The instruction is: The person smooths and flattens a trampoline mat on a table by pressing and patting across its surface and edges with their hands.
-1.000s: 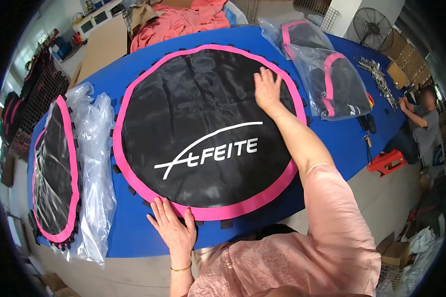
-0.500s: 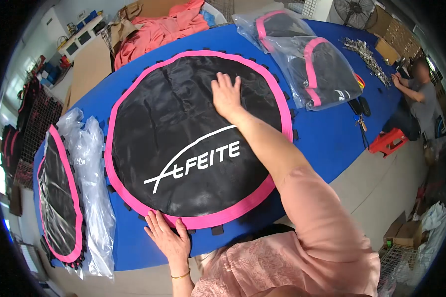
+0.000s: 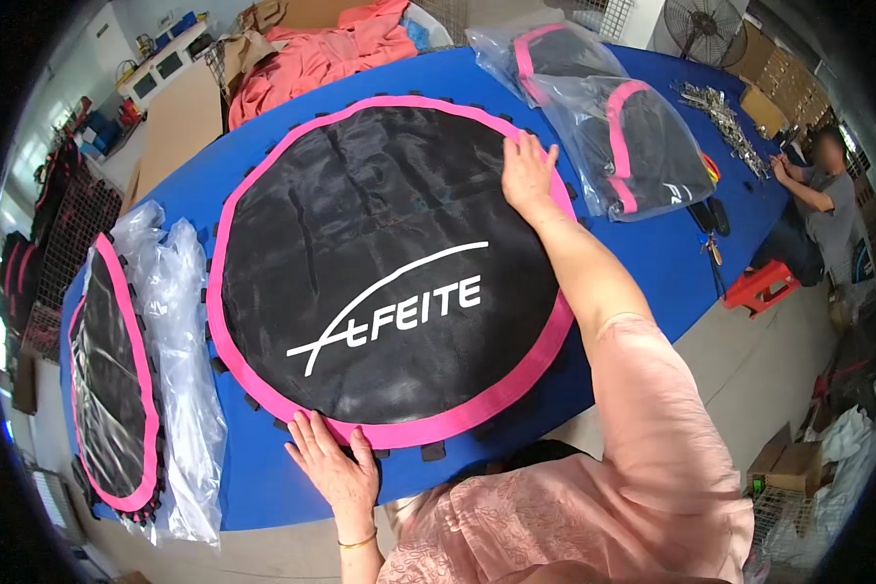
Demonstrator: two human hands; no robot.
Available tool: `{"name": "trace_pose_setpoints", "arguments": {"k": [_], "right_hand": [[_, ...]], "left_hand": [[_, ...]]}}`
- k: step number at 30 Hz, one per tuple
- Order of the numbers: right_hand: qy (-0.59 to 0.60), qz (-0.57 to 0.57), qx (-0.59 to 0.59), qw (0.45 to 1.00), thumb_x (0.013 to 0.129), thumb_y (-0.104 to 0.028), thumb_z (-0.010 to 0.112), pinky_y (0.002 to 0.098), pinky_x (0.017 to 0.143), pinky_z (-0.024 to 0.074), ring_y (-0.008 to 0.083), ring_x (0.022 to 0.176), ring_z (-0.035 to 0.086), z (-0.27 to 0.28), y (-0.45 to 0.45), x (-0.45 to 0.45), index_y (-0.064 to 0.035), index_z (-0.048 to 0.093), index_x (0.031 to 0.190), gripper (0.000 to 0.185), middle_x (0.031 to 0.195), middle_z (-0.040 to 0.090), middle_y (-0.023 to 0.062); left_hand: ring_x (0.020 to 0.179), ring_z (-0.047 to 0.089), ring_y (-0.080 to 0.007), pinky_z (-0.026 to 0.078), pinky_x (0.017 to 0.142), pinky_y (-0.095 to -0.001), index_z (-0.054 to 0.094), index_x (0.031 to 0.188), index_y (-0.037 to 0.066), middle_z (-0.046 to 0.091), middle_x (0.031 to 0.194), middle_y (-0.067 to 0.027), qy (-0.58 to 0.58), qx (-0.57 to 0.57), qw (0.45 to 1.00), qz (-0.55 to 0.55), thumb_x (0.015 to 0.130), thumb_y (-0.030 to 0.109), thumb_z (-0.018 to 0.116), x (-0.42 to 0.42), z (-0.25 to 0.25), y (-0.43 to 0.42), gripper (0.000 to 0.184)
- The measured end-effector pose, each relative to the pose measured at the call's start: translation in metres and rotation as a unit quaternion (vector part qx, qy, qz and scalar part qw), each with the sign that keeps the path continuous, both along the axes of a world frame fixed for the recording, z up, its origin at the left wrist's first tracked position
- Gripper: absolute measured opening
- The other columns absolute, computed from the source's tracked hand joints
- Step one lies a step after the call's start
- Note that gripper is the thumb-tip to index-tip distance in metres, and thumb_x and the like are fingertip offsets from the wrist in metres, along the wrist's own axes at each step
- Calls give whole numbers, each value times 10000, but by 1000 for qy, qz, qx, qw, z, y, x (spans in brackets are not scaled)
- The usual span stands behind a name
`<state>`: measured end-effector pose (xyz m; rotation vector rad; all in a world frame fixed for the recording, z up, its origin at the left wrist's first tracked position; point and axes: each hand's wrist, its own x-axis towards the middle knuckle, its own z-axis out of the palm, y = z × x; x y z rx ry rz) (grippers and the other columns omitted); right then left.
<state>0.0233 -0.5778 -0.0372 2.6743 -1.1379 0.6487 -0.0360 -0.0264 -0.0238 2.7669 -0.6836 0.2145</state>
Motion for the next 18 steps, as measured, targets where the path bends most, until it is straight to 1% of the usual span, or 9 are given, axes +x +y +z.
{"name": "trace_pose_setpoints", "arguments": {"k": [1,3,5,7,10,13,15,16,18], "right_hand": [[-13,-8,-18,1000,978,-109,510,719,1215,200,354,1496,411,1,-4,-5,-79,514,1474,497,1599,447,182],[3,-18,-21,1000,977,-113,518,713,1215,205,354,1498,407,0,-8,-7,-71,501,1482,508,1607,439,175],[-2,-25,7,1000,976,-120,524,706,1217,211,351,1502,401,2,-3,-6,-69,488,1492,519,1613,431,174],[10,-37,-6,999,973,-126,533,703,1216,214,347,1507,393,-2,6,7,-87,491,1489,519,1614,429,172],[-17,1,-4,1000,969,-127,540,695,1214,214,327,1511,387,-11,26,39,-113,525,1455,486,1598,448,166],[-23,42,-26,998,965,-144,559,704,1192,235,317,1482,416,-15,58,73,-108,543,1434,471,1591,460,158],[-40,66,-27,997,961,-151,568,702,1189,241,319,1476,421,-18,83,96,-105,556,1414,455,1582,465,156],[-35,78,-24,996,961,-152,566,697,1190,242,321,1464,431,-13,100,103,-104,574,1380,421,1564,478,157],[-64,121,-47,989,957,-147,557,697,1184,252,325,1430,457,-19,130,122,-91,603,1320,371,1522,507,160]], "left_hand": [[1553,287,-453,186,1255,-624,429,1526,-69,363,1635,-295,2,-2,1000,2,1037,437,568,0,0,0,717],[1556,294,-436,179,1264,-601,445,1517,-50,390,1631,-265,-5,1,1000,1,1032,390,589,-1,2,-1,671],[1555,294,-438,178,1264,-602,448,1515,-52,388,1631,-268,-7,0,1000,2,1032,394,588,-1,1,-1,672],[1554,294,-440,177,1264,-603,450,1512,-54,385,1632,-271,-9,3,1000,-1,1032,398,586,0,2,0,674],[1551,296,-449,177,1263,-606,451,1510,-58,378,1633,-277,-1,6,1000,0,1032,403,583,0,3,-1,677],[1547,296,-457,176,1263,-608,447,1512,-60,373,1633,-284,-6,5,1000,1,1031,408,582,0,3,-1,684],[1536,305,-479,193,1246,-643,458,1497,-85,393,1601,-320,2,-3,1000,-3,1027,438,582,0,4,-1,714],[1533,311,-478,198,1244,-646,464,1492,-84,399,1598,-318,-4,-7,1000,-3,1025,439,585,-1,2,-2,711],[1533,312,-477,199,1244,-645,467,1490,-83,400,1599,-316,-3,-6,1000,-2,1025,440,585,-1,3,-1,709]]}}
